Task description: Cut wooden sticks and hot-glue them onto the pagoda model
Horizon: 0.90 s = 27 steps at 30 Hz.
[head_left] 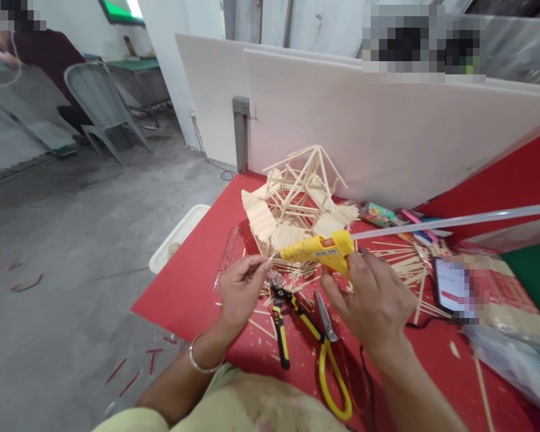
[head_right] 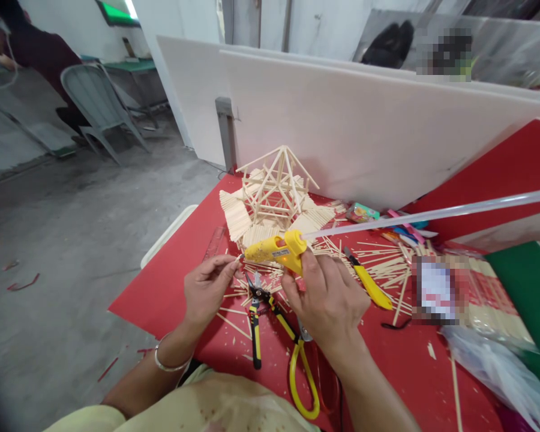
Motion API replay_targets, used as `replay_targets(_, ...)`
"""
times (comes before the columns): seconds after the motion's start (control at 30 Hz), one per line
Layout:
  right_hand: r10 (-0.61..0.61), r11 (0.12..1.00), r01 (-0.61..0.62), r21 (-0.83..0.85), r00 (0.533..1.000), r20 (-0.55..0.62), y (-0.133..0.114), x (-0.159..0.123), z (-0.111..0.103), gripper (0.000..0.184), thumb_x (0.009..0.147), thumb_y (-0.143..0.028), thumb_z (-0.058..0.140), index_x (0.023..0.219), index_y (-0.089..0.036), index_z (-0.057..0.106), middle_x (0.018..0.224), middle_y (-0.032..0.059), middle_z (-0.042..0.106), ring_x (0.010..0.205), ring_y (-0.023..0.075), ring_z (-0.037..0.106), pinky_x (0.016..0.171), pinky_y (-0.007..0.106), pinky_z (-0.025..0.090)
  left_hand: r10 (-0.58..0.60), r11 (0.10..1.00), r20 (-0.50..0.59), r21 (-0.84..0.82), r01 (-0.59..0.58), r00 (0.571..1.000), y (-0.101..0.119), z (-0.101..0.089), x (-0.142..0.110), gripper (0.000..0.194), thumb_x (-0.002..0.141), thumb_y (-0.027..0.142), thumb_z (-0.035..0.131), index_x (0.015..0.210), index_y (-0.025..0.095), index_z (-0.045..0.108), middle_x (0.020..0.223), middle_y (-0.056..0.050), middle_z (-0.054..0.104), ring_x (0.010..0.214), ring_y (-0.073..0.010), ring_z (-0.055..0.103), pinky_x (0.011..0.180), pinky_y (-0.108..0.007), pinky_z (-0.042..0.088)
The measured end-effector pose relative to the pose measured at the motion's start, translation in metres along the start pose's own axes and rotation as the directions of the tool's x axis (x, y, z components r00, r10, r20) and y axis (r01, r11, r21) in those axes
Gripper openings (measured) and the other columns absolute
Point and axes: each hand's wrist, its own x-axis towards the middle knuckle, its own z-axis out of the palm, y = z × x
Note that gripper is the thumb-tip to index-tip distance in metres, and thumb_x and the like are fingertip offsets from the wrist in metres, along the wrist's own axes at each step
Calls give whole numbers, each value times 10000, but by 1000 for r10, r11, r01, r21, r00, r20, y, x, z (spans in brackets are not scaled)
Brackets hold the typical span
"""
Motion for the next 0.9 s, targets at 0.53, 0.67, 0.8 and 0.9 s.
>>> replay_targets(0.53,17,999,-17,-31,1000,12,-2,2,2,428,812,-385,698,1124,-116,582,878,83,679,800,202,616,700,297,463,-107,990,4,-97,107,994,-6,0,4,192,787,328,763,879,160,751,670,-42,727,549,-123,634,499,-201,497)
replay_targets(0.67,54,996,-53,-77,998,12,-5,7,7,439,828,-407,680,1144,-119,581,871,83,681,782,206,609,686,301,455,-170,969,3,-181,168,985,-16,4,11,243,768,364,777,868,147,738,660,-41,722,511,-111,617,470,-197,475)
replay_targets(0.8,58,994,-55,-92,998,31,-7,13,15,422,858,-408,641,1161,-121,582,859,79,673,769,200,592,662,299,433,-174,963,-4,-208,169,985,-22,8,18,261,779,375,767,880,137,727,647,-33,712,497,-102,607,466,-195,467)
replay_targets(0.9,62,996,-58,-74,997,55,-8,14,21,413,871,-398,619,1165,-111,588,870,87,669,778,201,583,656,304,418,-165,964,-3,-212,160,986,-22,10,21,258,792,373,757,882,134,719,636,-26,701,503,-102,609,467,-193,464)
